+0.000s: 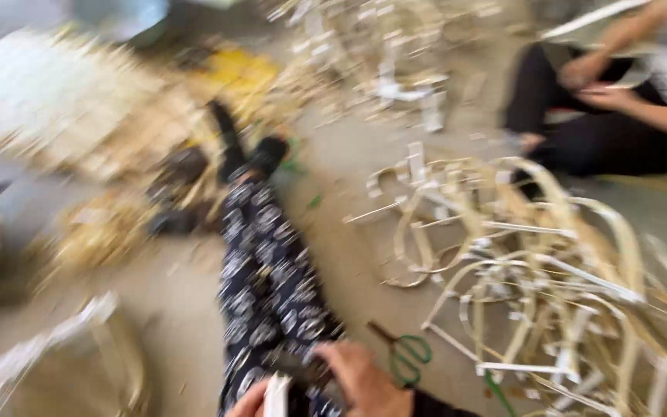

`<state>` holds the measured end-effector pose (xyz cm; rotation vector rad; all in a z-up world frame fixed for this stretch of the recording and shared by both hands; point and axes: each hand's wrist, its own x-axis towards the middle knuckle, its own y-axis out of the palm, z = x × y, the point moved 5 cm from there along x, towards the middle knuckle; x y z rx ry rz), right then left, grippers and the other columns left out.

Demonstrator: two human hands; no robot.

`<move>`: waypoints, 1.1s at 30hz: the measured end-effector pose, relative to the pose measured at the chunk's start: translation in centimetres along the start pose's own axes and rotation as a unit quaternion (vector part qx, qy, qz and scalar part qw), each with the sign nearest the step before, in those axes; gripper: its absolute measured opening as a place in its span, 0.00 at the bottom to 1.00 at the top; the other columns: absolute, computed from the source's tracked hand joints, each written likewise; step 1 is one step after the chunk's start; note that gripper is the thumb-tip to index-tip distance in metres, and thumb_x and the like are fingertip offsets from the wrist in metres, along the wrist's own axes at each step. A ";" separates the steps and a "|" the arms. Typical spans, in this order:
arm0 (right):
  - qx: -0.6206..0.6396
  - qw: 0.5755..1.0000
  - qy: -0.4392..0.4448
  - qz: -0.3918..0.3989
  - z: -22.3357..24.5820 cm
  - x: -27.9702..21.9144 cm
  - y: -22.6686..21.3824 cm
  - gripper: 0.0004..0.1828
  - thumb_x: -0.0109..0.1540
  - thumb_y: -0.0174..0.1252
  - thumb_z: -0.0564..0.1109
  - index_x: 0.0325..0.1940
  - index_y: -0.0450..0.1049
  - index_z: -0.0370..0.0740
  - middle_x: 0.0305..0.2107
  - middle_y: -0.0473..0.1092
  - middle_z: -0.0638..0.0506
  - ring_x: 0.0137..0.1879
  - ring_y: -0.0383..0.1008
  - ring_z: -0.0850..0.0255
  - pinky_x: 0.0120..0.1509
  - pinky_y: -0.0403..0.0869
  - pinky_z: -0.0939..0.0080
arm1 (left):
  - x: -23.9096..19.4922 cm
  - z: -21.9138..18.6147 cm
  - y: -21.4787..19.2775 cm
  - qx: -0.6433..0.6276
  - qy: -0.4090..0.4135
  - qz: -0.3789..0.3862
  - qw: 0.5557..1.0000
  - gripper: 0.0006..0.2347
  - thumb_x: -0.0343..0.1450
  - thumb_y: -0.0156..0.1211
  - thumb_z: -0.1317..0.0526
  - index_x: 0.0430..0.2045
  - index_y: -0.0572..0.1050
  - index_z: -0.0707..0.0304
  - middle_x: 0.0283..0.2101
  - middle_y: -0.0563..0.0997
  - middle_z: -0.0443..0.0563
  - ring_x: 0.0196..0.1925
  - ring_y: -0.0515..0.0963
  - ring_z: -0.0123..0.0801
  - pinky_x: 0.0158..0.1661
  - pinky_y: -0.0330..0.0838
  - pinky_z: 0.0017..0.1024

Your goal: Assembling and securing U-shaped bamboo furniture frames using wire and pliers while sitting on the floor.

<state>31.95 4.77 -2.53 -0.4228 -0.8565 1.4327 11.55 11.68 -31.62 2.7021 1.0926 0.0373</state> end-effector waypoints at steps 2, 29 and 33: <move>0.096 0.978 0.170 -0.068 1.3 1.6 -3.5 0.27 0.60 0.64 0.41 0.62 0.67 0.38 0.44 0.73 0.46 0.47 0.78 0.56 0.52 0.77 0.59 | 0.4 -18.2 3.9 -0.004 -0.037 -0.077 0.996 0.12 0.71 0.55 0.69 0.48 0.79 0.70 0.43 0.88 0.47 0.46 0.84 0.25 0.50 0.73 0.24; 0.143 0.964 0.209 -0.075 1.4 -1.2 -5.6 0.29 0.63 0.53 0.32 0.69 0.61 0.37 0.53 0.70 0.39 0.52 0.74 0.46 0.56 0.72 0.56 | -1.6 -27.5 5.9 -0.038 -0.055 -0.026 0.997 0.11 0.79 0.51 0.67 0.53 0.77 0.73 0.31 0.76 0.40 0.32 0.69 0.15 0.33 0.67 0.17; 0.027 0.987 0.150 0.060 4.4 -0.1 -2.7 0.38 0.56 0.60 0.34 0.70 0.59 0.35 0.53 0.69 0.37 0.57 0.72 0.45 0.61 0.69 0.52 | -1.2 -27.9 6.6 -0.081 -0.078 -0.023 0.993 0.13 0.77 0.51 0.67 0.55 0.75 0.72 0.37 0.80 0.40 0.36 0.74 0.15 0.37 0.71 0.17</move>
